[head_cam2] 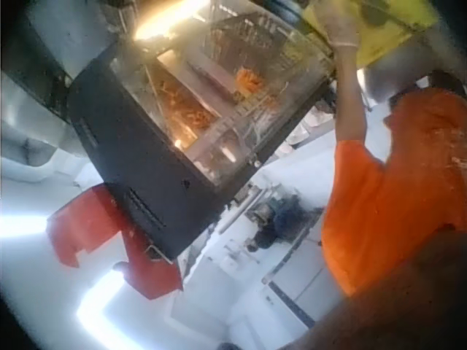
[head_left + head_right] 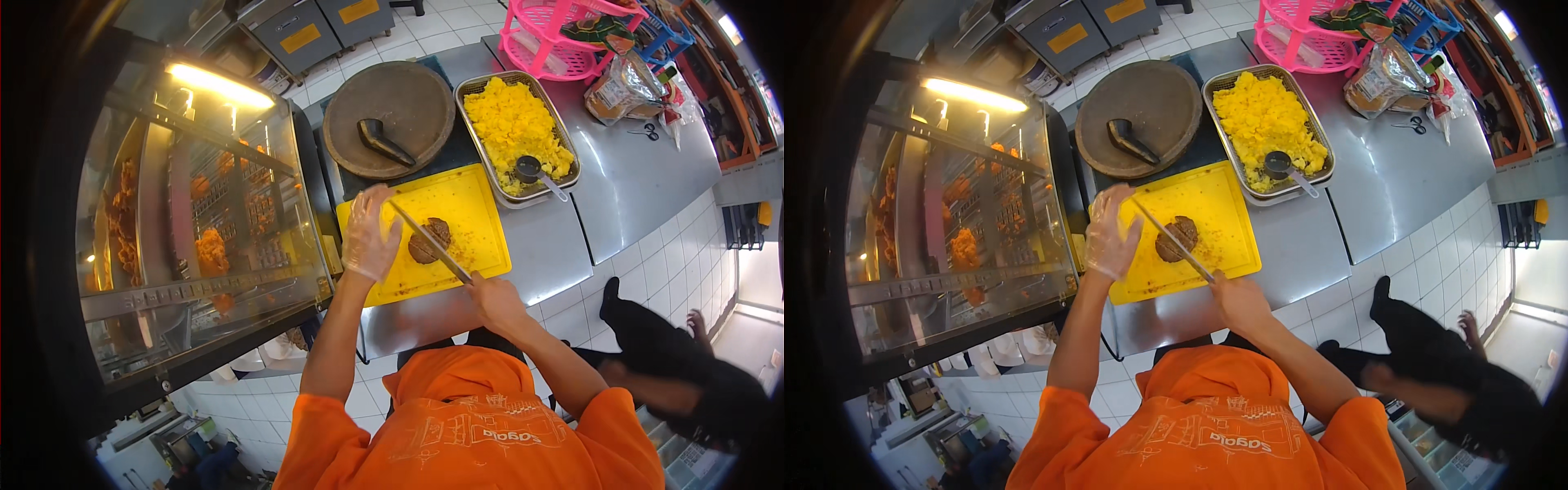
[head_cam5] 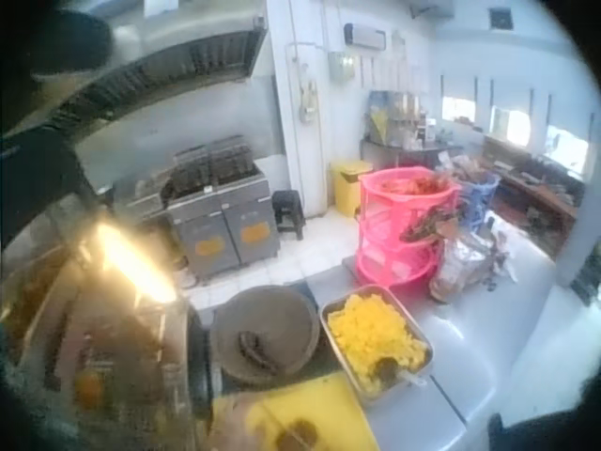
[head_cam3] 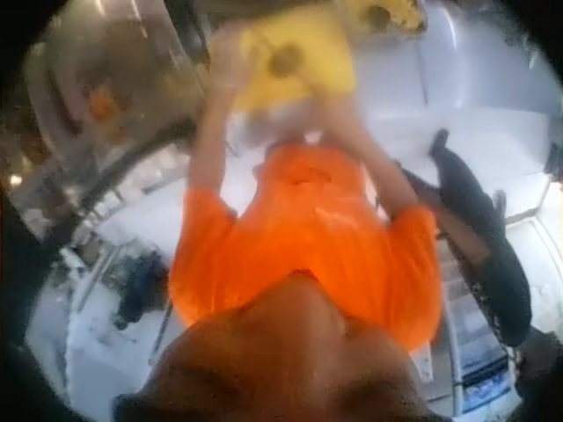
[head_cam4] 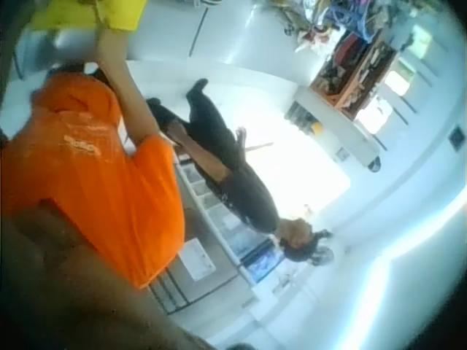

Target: The person places portions of rice and meat into containers, cuts a fried food item into strips using a knife on a yellow cutting board, and arranges the items into several takeaway boxes before disposing of a used plastic glove in a trash bin.

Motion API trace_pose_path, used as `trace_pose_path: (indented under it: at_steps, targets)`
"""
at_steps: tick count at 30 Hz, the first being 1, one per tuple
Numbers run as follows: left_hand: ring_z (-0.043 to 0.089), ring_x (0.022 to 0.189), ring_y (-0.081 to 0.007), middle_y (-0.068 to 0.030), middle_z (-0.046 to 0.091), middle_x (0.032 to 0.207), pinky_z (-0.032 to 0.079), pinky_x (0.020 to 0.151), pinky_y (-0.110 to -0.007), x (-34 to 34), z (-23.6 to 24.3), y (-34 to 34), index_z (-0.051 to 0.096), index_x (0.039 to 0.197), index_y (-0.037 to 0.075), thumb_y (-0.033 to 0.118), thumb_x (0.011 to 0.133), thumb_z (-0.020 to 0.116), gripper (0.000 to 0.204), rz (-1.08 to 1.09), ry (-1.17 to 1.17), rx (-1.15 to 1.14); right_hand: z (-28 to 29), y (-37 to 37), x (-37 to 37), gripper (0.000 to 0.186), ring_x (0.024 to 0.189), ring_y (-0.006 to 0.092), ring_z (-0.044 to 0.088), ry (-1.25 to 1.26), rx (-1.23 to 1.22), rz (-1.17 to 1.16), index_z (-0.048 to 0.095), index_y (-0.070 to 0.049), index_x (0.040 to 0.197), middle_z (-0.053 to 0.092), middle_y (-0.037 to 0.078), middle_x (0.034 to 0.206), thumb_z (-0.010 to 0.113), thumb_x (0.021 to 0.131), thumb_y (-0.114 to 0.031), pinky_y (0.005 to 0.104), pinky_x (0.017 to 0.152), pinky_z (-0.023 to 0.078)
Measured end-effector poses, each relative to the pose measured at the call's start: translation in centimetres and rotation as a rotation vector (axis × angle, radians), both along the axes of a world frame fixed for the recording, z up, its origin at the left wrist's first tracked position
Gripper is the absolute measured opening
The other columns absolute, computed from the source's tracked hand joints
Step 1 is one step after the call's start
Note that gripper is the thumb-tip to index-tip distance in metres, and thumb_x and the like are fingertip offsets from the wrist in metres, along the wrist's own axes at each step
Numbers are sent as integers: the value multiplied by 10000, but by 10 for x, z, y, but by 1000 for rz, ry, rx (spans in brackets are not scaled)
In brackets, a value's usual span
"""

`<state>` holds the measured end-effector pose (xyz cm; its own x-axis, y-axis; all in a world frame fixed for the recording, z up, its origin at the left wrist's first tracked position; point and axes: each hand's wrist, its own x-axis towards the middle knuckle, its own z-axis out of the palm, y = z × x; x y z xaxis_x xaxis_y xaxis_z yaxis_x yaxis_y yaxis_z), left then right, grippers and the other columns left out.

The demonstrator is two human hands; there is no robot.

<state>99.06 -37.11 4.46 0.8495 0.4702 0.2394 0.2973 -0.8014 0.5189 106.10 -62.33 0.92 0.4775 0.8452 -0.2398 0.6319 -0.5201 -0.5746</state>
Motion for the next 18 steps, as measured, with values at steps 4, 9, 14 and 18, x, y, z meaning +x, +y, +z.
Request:
trace_pose_path:
  at_steps: [4,9,14,18]
  targets:
    - [391,1340,-317,-173,436,1426,327,1104,-448,-13,-20,-22,441,1371,59,19,821,539,560,-191,418,82,9,-44,-11,234,500,294,610,127,45,-217,549,-3,947,635,158,656,496,975,-228,430,495,479]
    - [409,1316,-363,-179,411,1440,345,1101,-427,9,-49,-27,411,1399,66,14,829,518,582,-633,356,384,11,-88,-70,253,434,96,487,961,180,-735,564,-22,890,485,4,575,516,995,-248,254,413,396]
    - [481,1190,-367,-191,493,1292,407,1020,-437,16,-49,-27,446,1376,77,78,855,551,532,-668,564,116,13,-106,-151,249,468,94,492,1180,202,-737,532,-29,861,491,7,607,515,996,-237,255,438,420]
    - [529,1096,-420,-254,534,1204,434,984,-426,13,-45,-37,464,1338,12,247,784,682,640,-489,573,243,-4,-84,-177,272,451,87,472,1223,210,-746,521,-48,846,461,-9,581,505,1006,-267,243,429,414]
